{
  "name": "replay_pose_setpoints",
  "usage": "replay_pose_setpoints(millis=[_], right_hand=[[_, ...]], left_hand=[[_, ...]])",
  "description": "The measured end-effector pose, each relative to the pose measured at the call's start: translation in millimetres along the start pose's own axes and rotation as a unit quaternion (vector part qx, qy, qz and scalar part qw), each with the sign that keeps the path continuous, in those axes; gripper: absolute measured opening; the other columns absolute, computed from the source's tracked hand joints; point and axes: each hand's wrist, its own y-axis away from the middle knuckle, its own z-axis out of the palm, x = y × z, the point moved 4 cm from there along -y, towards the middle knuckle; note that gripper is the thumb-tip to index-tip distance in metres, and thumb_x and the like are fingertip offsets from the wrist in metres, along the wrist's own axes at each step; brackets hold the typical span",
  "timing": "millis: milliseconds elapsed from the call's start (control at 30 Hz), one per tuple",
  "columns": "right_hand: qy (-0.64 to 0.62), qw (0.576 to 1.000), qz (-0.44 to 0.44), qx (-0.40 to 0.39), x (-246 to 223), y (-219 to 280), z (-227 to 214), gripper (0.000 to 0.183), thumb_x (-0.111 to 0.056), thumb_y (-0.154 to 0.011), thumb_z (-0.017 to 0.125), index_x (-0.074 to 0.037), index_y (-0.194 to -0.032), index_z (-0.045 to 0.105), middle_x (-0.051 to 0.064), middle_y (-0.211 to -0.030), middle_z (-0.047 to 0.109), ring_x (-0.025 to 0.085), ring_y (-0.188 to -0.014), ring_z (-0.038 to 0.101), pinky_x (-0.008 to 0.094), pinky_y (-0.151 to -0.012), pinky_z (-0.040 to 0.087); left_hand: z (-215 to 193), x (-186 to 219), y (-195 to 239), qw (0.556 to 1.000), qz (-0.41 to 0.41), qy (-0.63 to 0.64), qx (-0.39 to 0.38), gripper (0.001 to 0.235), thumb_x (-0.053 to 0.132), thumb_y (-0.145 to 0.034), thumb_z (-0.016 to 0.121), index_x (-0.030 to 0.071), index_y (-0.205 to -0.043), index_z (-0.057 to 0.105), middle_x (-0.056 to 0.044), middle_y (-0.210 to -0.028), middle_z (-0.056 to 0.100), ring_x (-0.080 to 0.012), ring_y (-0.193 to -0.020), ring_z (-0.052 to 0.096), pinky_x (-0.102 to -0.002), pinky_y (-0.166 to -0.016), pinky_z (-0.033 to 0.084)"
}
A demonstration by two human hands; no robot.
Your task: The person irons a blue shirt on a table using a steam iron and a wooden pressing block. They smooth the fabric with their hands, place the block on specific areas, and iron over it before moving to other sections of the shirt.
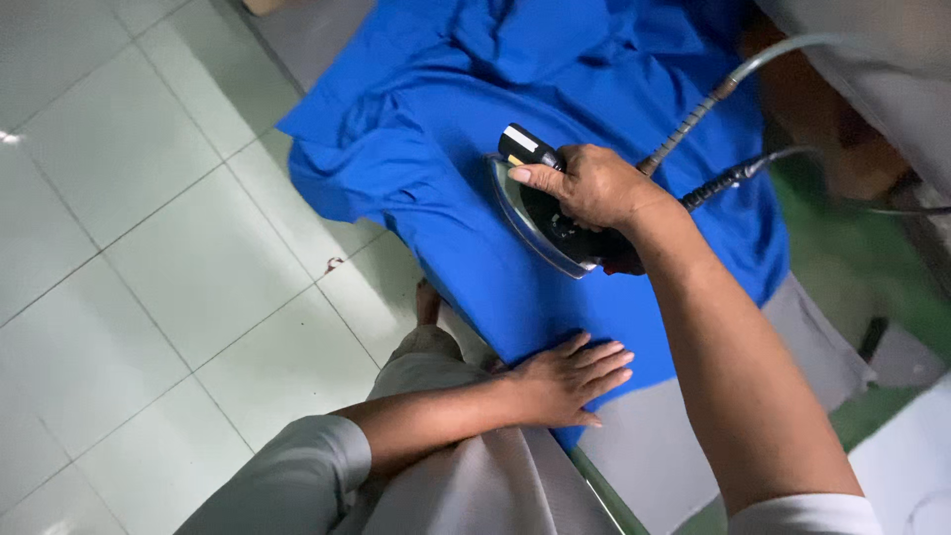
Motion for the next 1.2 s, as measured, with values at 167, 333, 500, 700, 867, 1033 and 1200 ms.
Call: replay_pose_setpoints(millis=[167,333,500,700,867,1033,1200], right_hand=[[-0.048,0.998,0.024,0.013,41.7,47.3,2.0,0.06,-0.065,-0.095,0.063,-0.007,-0.081,0.062,0.011,-0.051,0.055,0.023,-0.042,0.06,0.033,-0.044,0.048],[-0.002,0.999,0.035,0.012,71.2,95.4,-0.4,0.066,-0.068,-0.097,0.057,-0.003,-0.084,0.065,0.022,-0.058,0.062,0.038,-0.059,0.067,0.044,-0.066,0.052],[-0.001,0.998,0.059,0.017,95.7,123.0,12.7,0.067,-0.071,-0.097,0.055,-0.006,-0.08,0.066,0.017,-0.054,0.063,0.034,-0.056,0.068,0.041,-0.067,0.052],[0.011,0.999,0.031,-0.027,69.6,134.5,32.4,0.062,-0.066,-0.093,0.061,-0.005,-0.092,0.07,0.02,-0.062,0.066,0.034,-0.066,0.072,0.044,-0.073,0.054],[0.061,0.992,-0.059,-0.09,20.1,131.1,59.0,0.07,-0.072,-0.09,0.058,-0.006,-0.109,0.072,0.025,-0.099,0.075,0.044,-0.109,0.07,0.053,-0.095,0.052],[0.085,0.981,-0.118,-0.126,-11.5,121.4,94.6,0.074,-0.075,-0.089,0.057,-0.006,-0.111,0.073,0.024,-0.107,0.075,0.043,-0.115,0.068,0.053,-0.098,0.053],[0.104,0.974,-0.15,-0.133,-22.7,125.7,117.6,0.08,-0.077,-0.088,0.054,-0.004,-0.115,0.072,0.025,-0.111,0.074,0.043,-0.116,0.068,0.053,-0.099,0.054]], left_hand=[[-0.2,9.7,-2.0,0.988,-0.04,-0.069,-0.132,0.092,0.071,-0.082,0.061,0.013,-0.152,0.049,-0.012,-0.163,0.045,-0.0276,-0.157,0.03,-0.053,-0.128,0.023],[10.7,25.0,8.7,0.984,-0.041,-0.124,-0.124,0.098,0.081,-0.087,0.036,0.013,-0.157,0.039,-0.009,-0.169,0.033,-0.0241,-0.16,0.02,-0.053,-0.129,-0.001],[18.0,45.6,26.4,0.99,-0.079,-0.089,-0.079,0.097,0.076,-0.088,0.042,0.006,-0.156,0.039,-0.015,-0.167,0.035,-0.0268,-0.158,0.026,-0.051,-0.129,0.003],[22.1,58.2,29.2,0.99,-0.111,-0.072,-0.057,0.096,0.072,-0.088,0.046,0.002,-0.154,0.042,-0.018,-0.166,0.036,-0.0303,-0.159,0.027,-0.052,-0.129,0.007],[37.7,70.8,42.0,0.986,-0.145,-0.06,-0.059,0.092,0.068,-0.088,0.049,0.001,-0.152,0.045,-0.02,-0.163,0.04,-0.0325,-0.156,0.032,-0.055,-0.128,0.013],[36.9,80.0,40.9,0.985,-0.124,-0.106,-0.057,0.093,0.068,-0.082,0.059,0.002,-0.147,0.049,-0.022,-0.16,0.043,-0.0356,-0.153,0.035,-0.056,-0.123,0.022],[33.9,86.5,30.2,0.986,-0.094,-0.116,-0.073,0.087,0.07,-0.079,0.058,0.005,-0.138,0.062,-0.023,-0.146,0.057,-0.0403,-0.145,0.047,-0.057,-0.124,0.03]])
